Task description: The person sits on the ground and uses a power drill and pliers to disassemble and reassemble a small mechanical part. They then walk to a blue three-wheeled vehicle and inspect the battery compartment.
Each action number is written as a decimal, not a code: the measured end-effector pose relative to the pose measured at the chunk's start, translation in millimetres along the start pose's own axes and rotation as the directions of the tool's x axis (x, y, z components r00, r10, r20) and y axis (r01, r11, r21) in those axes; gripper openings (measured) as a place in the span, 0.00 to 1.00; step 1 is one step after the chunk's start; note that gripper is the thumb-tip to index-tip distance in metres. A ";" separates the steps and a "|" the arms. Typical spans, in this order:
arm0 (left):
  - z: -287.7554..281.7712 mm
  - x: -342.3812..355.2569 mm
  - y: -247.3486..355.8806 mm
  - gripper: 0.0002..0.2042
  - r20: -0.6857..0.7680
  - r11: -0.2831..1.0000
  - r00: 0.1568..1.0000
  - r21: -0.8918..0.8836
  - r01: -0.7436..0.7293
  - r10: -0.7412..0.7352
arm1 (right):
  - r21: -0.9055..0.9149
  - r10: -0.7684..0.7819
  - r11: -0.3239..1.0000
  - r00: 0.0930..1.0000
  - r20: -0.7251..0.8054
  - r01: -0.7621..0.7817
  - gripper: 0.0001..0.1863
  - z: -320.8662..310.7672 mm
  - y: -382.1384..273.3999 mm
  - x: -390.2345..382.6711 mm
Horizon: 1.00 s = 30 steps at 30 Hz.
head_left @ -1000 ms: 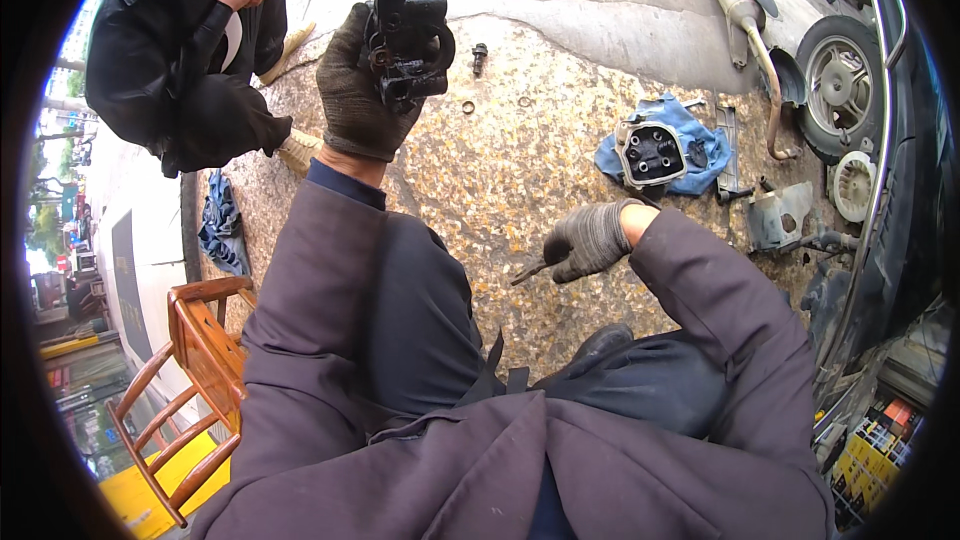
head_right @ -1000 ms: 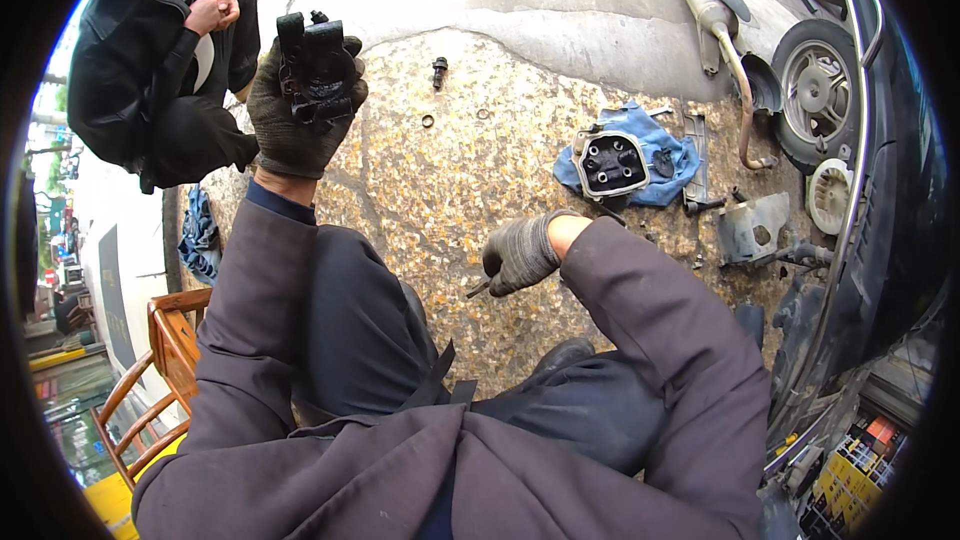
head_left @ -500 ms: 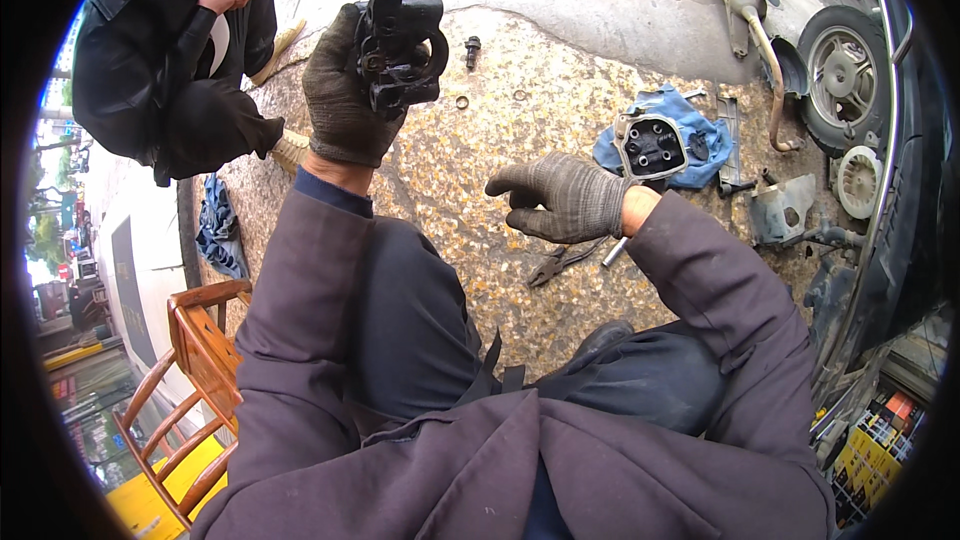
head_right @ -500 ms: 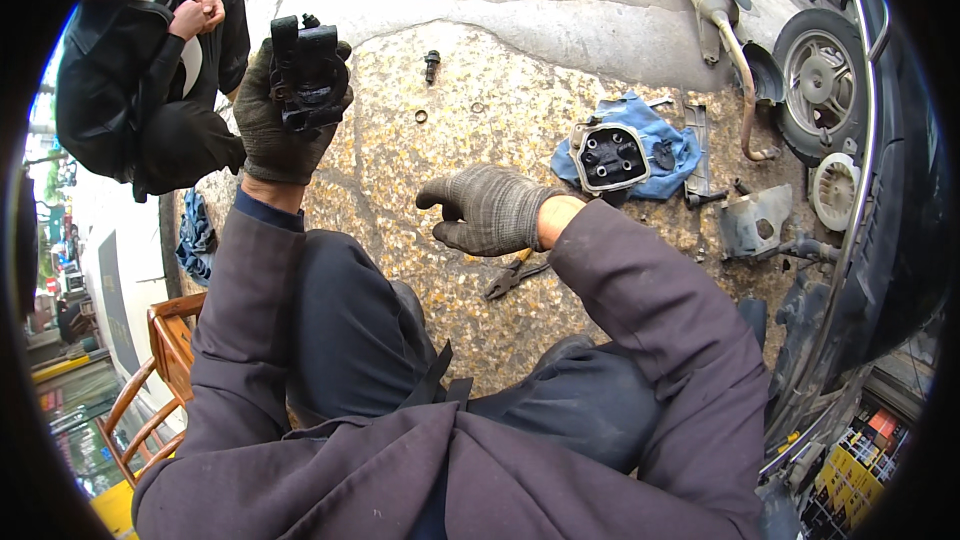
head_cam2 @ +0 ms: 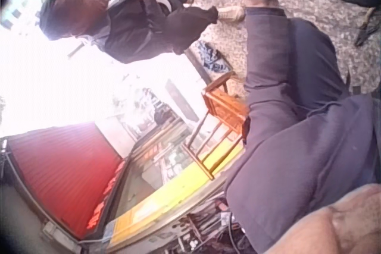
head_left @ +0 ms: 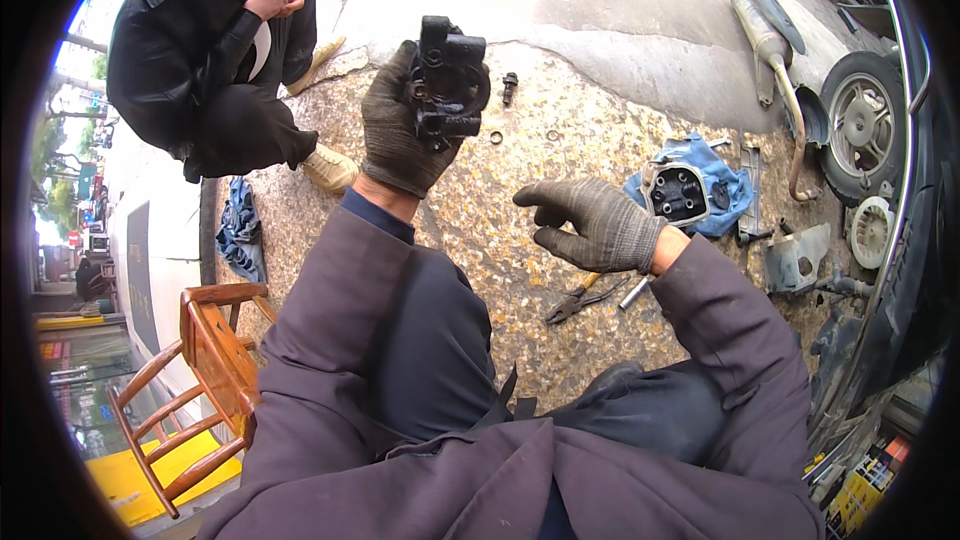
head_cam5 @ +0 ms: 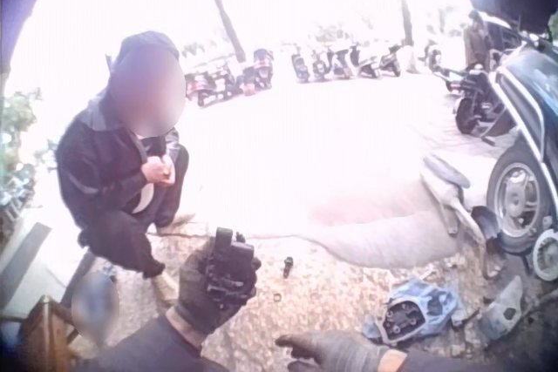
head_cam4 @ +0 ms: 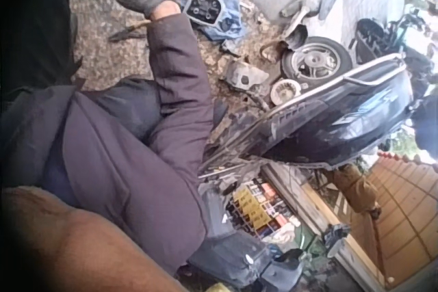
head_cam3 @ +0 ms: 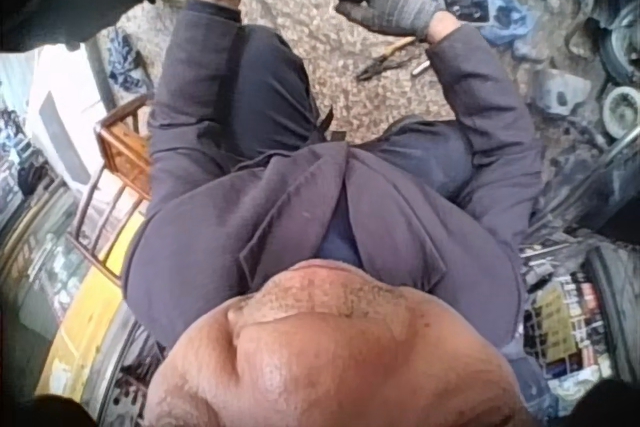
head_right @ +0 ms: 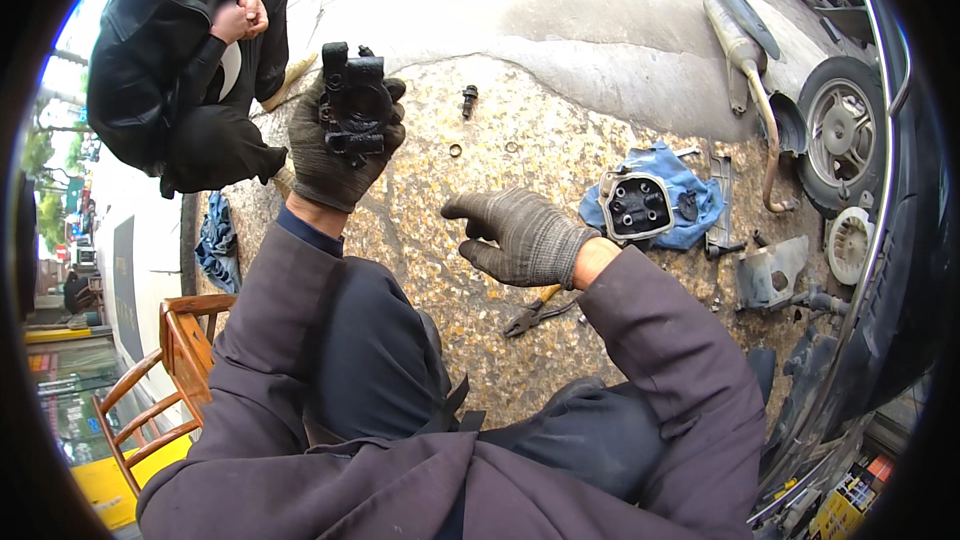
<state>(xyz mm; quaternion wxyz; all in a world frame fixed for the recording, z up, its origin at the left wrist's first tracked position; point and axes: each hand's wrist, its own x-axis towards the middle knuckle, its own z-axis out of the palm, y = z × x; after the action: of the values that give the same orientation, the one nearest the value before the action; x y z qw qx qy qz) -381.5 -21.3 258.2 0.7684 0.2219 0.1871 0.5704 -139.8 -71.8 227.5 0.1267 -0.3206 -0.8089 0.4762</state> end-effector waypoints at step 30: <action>16.7 7.8 -38.4 0.24 0.059 0.937 0.977 0.299 0.180 -0.207 | 0.707 0.074 0.681 0.943 -0.325 0.191 0.23 -20.7 0.7 5.9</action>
<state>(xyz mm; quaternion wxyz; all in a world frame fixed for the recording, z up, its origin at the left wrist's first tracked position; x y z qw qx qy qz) -339.8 -25.6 250.5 0.7871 0.3389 0.2557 0.4476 -133.4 -53.5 237.0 0.3918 -0.2916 -0.5289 0.6940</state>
